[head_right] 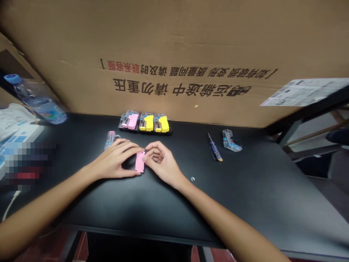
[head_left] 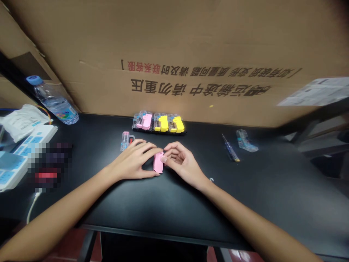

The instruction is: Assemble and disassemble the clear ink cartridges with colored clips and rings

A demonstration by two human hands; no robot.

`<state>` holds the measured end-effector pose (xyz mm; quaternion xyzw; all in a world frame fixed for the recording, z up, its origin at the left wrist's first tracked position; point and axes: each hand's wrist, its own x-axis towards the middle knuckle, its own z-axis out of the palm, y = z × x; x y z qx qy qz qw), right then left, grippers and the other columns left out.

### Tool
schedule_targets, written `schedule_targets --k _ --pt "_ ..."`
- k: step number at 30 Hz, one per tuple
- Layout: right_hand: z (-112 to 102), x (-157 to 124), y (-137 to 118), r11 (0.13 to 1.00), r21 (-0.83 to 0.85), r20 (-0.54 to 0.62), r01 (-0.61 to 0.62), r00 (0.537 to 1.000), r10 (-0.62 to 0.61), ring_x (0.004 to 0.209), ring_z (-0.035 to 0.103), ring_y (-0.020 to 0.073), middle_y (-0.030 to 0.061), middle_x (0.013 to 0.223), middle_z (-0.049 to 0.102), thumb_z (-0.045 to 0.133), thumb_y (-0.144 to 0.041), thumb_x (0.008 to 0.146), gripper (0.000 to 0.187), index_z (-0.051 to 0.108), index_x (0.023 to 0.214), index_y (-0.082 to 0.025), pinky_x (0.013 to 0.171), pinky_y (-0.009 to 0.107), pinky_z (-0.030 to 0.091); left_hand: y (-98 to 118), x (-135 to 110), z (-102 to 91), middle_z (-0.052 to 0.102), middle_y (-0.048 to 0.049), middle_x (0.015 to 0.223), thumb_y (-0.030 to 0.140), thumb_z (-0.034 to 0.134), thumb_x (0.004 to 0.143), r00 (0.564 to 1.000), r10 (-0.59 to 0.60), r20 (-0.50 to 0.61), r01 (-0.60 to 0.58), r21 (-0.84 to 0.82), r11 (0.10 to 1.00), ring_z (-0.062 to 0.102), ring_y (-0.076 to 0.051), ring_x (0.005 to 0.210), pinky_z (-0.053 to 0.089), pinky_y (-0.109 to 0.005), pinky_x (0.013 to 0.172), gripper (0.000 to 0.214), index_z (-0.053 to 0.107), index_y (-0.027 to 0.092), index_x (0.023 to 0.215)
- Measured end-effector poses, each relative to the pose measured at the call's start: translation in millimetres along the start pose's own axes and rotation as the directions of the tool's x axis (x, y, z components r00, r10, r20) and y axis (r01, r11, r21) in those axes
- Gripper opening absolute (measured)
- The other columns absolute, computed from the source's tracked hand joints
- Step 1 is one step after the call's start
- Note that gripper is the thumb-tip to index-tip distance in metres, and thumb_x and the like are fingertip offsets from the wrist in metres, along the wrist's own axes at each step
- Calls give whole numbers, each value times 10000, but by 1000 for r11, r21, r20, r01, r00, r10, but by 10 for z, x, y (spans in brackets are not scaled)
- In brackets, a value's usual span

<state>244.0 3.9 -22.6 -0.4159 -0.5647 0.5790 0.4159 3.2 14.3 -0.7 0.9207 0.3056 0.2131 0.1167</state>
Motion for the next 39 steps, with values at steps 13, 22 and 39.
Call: schedule_targets --k 13,22,39 --pt "-15 6 6 994 97 26 -50 999 48 781 657 149 -27 838 699 973 -406 770 413 648 974 -253 786 309 551 -11 1 11 733 -129 1329 521 755 961 1000 22 -11 -22 9 1000 687 -310 1215 462 -501 1131 590 621 206 1442" --pt "-31 12 -3 995 90 43 -48 998 44 774 650 148 -28 835 689 972 -393 768 404 650 960 -243 776 309 550 -4 5 13 735 -129 1315 513 764 959 999 37 -22 -37 15 999 689 -306 1203 465 -489 1123 591 624 188 1432" --pt "14 -12 67 993 -56 35 102 994 -100 858 695 181 26 942 723 824 -471 932 254 718 969 -244 864 362 604 -41 -15 10 730 -129 1358 552 767 953 1000 -22 -5 22 -3 1000 689 -316 1239 428 -515 1168 621 617 202 1443"
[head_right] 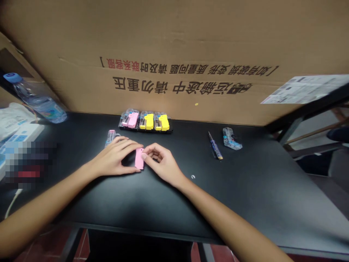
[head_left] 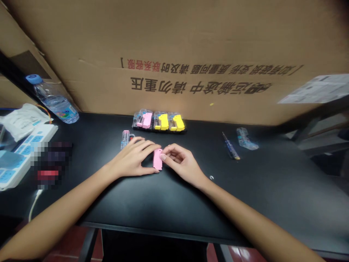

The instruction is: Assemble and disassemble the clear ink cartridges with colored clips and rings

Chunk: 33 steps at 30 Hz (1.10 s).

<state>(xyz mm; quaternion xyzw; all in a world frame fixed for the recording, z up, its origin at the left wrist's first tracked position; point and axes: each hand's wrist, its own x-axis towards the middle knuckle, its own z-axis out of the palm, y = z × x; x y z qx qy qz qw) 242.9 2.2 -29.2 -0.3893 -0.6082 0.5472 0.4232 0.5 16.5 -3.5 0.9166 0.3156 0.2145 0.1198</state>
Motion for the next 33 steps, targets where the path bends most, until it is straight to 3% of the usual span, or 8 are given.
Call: schedule_targets --k 18,25,33 --pt "-22 15 -66 994 64 18 -92 996 91 740 666 168 -13 822 680 874 -549 862 394 646 989 -253 760 357 600 29 16 -9 738 -133 1336 507 740 974 998 55 -27 -54 23 998 697 -302 1210 444 -512 1165 557 636 202 1428" --pt "-46 25 -64 990 100 32 -102 994 100 732 665 151 -23 801 673 891 -509 860 365 673 980 -241 729 320 581 37 19 -22 732 -133 1348 529 734 982 999 44 -9 -44 17 999 689 -307 1224 459 -485 1138 558 631 203 1423" --pt "10 -26 -45 999 -50 -39 -5 999 4 778 660 187 22 880 681 792 -514 945 284 695 982 -250 740 361 600 27 8 -34 743 -127 1355 538 736 973 1000 24 -14 -24 9 1000 709 -297 1211 418 -500 1175 553 636 205 1403"
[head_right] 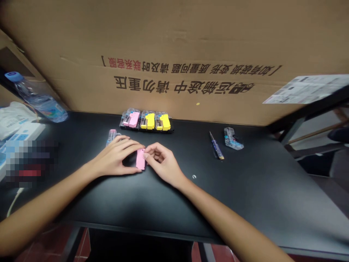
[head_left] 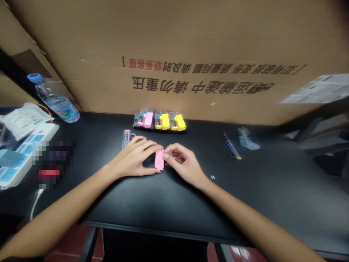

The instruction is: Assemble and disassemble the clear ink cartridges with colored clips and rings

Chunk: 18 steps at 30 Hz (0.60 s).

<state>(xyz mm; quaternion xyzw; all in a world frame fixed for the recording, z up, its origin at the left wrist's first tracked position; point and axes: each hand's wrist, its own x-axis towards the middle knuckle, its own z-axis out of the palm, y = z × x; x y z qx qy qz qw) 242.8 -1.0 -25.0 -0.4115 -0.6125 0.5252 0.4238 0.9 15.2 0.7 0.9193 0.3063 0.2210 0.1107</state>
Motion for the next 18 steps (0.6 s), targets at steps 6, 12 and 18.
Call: schedule_targets --k 6,12,18 --pt "-120 -4 -39 857 -384 29 343 933 -360 978 704 247 120 1230 691 621 -273 1044 189 753 1180 -285 837 440 634 -5 -16 -73 784 -126 1235 599 737 929 995 -56 -83 57 1 998 738 -302 1116 437 -524 1158 639 641 180 1403" --pt "-199 3 -18 751 -489 196 445 894 -402 1113 715 275 123 1422 653 696 -281 1013 264 756 1266 -324 997 509 633 36 -8 -65 798 -105 1185 592 731 913 996 -71 -56 65 -96 993 727 -293 1043 445 -533 1144 574 685 208 1338" --pt "-163 20 -75 769 -458 163 446 893 -420 1073 741 299 113 1163 769 777 -345 973 179 766 1142 -286 966 500 618 16 -12 -100 756 -125 1332 526 666 974 997 -75 -34 69 -147 987 711 -310 1166 437 -526 1156 562 613 206 1434"
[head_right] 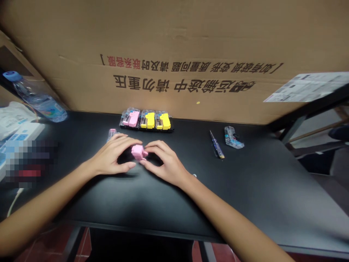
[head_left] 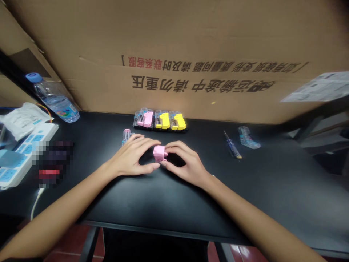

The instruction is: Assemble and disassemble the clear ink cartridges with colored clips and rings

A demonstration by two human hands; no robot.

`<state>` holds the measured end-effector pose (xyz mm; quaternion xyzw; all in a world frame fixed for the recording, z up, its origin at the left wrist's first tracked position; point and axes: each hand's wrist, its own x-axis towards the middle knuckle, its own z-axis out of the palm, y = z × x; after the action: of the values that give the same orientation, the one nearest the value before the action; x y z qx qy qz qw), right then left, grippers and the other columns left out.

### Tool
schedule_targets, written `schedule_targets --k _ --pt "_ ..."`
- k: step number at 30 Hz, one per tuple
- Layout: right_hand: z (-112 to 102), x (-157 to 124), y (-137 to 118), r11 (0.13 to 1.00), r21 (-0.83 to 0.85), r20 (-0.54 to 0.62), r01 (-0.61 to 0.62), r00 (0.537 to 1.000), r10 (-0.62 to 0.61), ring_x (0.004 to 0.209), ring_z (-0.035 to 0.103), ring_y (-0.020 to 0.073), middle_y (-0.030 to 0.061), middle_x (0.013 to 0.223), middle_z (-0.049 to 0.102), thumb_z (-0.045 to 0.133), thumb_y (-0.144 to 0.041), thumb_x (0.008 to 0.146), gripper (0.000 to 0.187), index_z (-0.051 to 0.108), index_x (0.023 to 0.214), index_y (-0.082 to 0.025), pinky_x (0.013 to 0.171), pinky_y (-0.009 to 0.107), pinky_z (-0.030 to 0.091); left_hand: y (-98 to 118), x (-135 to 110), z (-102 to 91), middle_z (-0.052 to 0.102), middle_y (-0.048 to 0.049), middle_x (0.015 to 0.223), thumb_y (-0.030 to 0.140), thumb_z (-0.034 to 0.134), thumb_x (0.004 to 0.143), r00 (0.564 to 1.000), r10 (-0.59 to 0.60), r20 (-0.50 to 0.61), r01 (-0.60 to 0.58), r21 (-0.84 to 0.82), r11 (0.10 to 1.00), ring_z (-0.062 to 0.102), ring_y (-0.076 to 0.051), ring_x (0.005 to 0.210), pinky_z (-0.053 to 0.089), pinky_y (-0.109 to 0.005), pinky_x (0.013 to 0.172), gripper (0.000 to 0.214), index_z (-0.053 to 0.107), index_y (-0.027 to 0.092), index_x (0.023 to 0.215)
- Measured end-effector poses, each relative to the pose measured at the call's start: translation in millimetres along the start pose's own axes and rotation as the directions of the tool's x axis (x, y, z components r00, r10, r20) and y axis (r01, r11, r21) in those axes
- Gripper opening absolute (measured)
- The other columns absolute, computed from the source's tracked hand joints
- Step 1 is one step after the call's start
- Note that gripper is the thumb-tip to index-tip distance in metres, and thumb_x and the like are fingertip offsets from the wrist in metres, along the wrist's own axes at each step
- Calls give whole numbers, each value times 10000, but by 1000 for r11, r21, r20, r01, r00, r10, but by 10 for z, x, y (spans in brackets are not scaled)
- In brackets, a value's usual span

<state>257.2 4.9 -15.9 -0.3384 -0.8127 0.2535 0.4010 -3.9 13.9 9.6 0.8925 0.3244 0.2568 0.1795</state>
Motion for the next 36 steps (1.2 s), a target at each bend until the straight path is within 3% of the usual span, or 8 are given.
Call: schedule_targets --k 5,11,14,17,24,30,36 --pt "23 29 -33 994 35 -21 -102 995 102 911 719 277 77 988 786 749 -386 988 111 755 963 -278 862 479 586 28 8 -7 645 -166 1531 509 758 941 999 18 -46 -14 82 997 662 -337 1333 441 -520 1184 757 489 221 1587" --pt "4 42 -49 993 39 29 -108 994 107 927 708 271 69 995 783 675 -415 1044 180 761 962 -280 893 475 554 14 12 21 736 -137 1394 506 759 941 998 41 -45 -36 108 994 701 -315 1277 448 -502 1164 647 575 205 1484" --pt "-77 58 13 989 -59 5 -134 991 134 978 702 282 79 1039 779 608 -391 1080 198 765 1038 -279 924 482 542 -9 9 3 745 -137 1378 496 749 935 998 21 -51 -14 141 990 708 -314 1263 431 -503 1176 619 597 191 1452" --pt "-161 51 141 964 -197 -27 -179 984 177 1015 690 301 95 1081 762 649 -389 1057 182 769 1129 -272 943 500 544 -33 9 -11 749 -137 1368 492 734 938 999 -4 -53 13 176 984 713 -312 1244 426 -501 1170 604 605 184 1442" --pt "-210 18 307 928 -355 113 -112 980 162 983 684 311 116 1071 736 608 -364 1076 217 791 1128 -259 918 522 574 -76 7 4 746 -140 1363 514 727 943 999 -27 -46 36 203 978 706 -313 1252 416 -493 1168 622 606 166 1443" --pt "-185 24 215 944 -319 181 -82 973 145 999 685 290 102 1053 727 619 -323 1067 149 749 1071 -250 893 459 570 -92 0 10 743 -138 1375 511 724 948 998 -44 -34 50 206 977 704 -319 1261 405 -506 1187 618 611 176 1454" --pt "-181 16 179 937 -251 172 -243 941 290 978 669 260 85 1046 711 672 -370 1034 188 733 1147 -233 903 429 558 -91 2 14 742 -136 1388 509 717 953 998 -59 -21 62 214 975 706 -319 1264 407 -506 1197 612 621 176 1456"
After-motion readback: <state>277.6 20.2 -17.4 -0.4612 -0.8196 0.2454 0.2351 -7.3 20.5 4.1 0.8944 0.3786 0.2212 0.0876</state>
